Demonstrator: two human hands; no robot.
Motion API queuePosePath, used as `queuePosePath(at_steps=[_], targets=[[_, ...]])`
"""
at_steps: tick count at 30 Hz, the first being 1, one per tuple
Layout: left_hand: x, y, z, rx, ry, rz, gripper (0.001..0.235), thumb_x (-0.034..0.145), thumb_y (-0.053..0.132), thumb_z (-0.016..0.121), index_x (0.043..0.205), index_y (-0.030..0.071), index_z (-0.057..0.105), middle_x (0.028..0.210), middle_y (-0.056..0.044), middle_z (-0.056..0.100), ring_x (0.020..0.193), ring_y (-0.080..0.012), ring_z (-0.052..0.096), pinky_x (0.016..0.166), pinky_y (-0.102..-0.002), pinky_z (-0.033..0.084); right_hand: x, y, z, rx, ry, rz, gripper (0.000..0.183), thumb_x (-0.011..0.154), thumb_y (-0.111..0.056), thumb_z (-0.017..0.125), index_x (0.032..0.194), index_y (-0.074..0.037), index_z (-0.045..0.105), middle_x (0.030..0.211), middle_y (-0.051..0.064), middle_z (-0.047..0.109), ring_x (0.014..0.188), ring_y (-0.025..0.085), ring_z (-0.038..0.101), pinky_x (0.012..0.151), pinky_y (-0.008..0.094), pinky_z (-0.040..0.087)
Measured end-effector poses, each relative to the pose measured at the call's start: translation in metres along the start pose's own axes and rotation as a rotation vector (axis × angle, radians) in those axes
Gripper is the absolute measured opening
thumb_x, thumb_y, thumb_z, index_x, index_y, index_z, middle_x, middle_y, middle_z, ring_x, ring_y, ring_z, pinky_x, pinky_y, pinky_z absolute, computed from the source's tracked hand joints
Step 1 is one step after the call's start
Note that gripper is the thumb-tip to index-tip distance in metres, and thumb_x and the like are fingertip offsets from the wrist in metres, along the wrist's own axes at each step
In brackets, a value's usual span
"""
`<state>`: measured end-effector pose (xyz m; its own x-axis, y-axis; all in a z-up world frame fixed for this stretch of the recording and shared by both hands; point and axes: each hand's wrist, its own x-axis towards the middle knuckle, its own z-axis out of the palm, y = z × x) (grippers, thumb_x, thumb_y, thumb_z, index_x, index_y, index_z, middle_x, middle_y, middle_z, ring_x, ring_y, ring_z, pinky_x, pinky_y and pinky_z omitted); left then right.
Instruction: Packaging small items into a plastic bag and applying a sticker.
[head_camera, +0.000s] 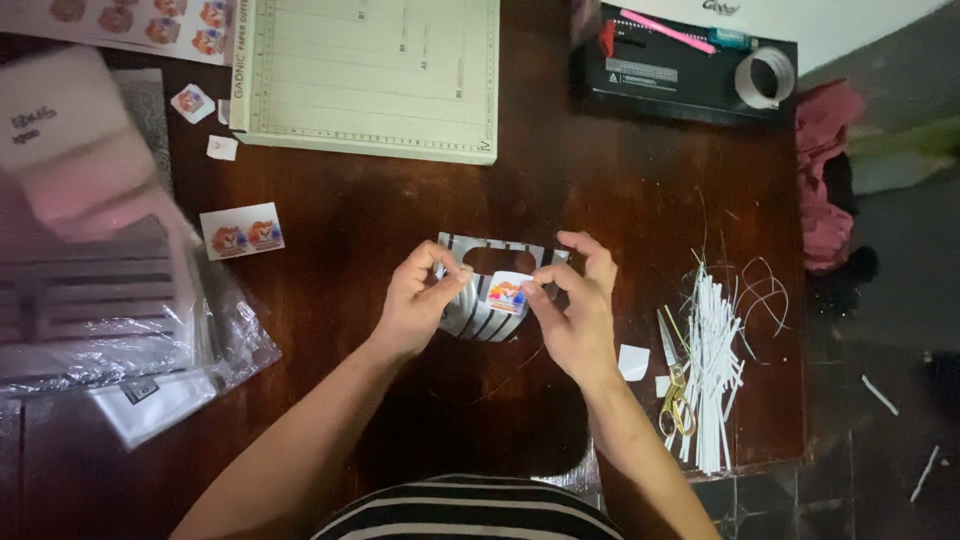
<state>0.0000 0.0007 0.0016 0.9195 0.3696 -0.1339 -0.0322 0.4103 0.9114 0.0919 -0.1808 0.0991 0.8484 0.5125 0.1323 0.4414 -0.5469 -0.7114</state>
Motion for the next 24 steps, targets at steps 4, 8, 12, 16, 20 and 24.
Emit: queuePosePath(at_steps=[4,8,12,16,20,24], targets=[[0.0,-0.002,-0.001,-0.005,0.003,-0.013,0.014,0.098,0.007,0.07,0.093,0.01,0.057,0.086,0.006,0.055,0.079,-0.003,0.046,0.07,-0.021,0.04,0.003,0.0,-0.002,-0.002,-0.02,0.008,0.01,0.085,-0.009,0.081,0.089,-0.008,0.073,0.143,0.014,0.051,0.133,0.036,0.044,0.112,0.046,0.037],[0.0,0.0,0.0,0.063,0.012,-0.005,0.014,0.097,0.007,0.07,0.092,0.01,0.057,0.086,0.006,0.056,0.08,-0.0029,0.048,0.07,-0.021,0.042,0.002,-0.005,0.004,-0.006,-0.02,-0.054,0.012,0.081,-0.008,0.083,0.087,-0.008,0.073,0.143,0.014,0.051,0.14,0.041,0.039,0.115,0.049,0.034],[-0.001,0.008,0.001,0.031,-0.002,-0.019,0.013,0.097,0.007,0.068,0.092,0.009,0.056,0.087,0.005,0.059,0.08,-0.0031,0.05,0.071,-0.021,0.044,0.003,-0.011,0.008,-0.049,-0.037,-0.051,0.012,0.08,-0.009,0.084,0.086,-0.008,0.074,0.143,0.015,0.05,0.141,0.045,0.034,0.116,0.054,0.03],[-0.001,0.008,0.0,0.037,-0.015,-0.036,0.013,0.097,0.007,0.067,0.092,0.01,0.055,0.087,0.005,0.059,0.079,-0.0032,0.051,0.07,-0.022,0.045,0.001,-0.006,0.012,-0.037,-0.019,-0.05,0.01,0.083,-0.01,0.083,0.087,-0.008,0.074,0.143,0.015,0.05,0.141,0.045,0.036,0.116,0.053,0.032],[-0.001,0.004,0.0,0.059,-0.009,-0.003,0.016,0.098,0.005,0.068,0.092,0.01,0.055,0.087,0.005,0.056,0.081,-0.0032,0.05,0.071,-0.022,0.044,0.001,-0.002,0.014,-0.056,0.004,-0.085,0.011,0.082,-0.011,0.083,0.088,-0.008,0.074,0.141,0.015,0.051,0.138,0.044,0.039,0.115,0.052,0.035],[-0.001,0.002,0.001,-0.034,0.003,-0.03,0.016,0.097,0.005,0.069,0.092,0.01,0.055,0.086,0.005,0.058,0.078,-0.0028,0.05,0.069,-0.021,0.043,0.002,-0.003,0.016,-0.111,0.016,-0.112,0.011,0.083,-0.011,0.083,0.087,-0.008,0.073,0.14,0.015,0.051,0.136,0.044,0.04,0.114,0.053,0.035]])
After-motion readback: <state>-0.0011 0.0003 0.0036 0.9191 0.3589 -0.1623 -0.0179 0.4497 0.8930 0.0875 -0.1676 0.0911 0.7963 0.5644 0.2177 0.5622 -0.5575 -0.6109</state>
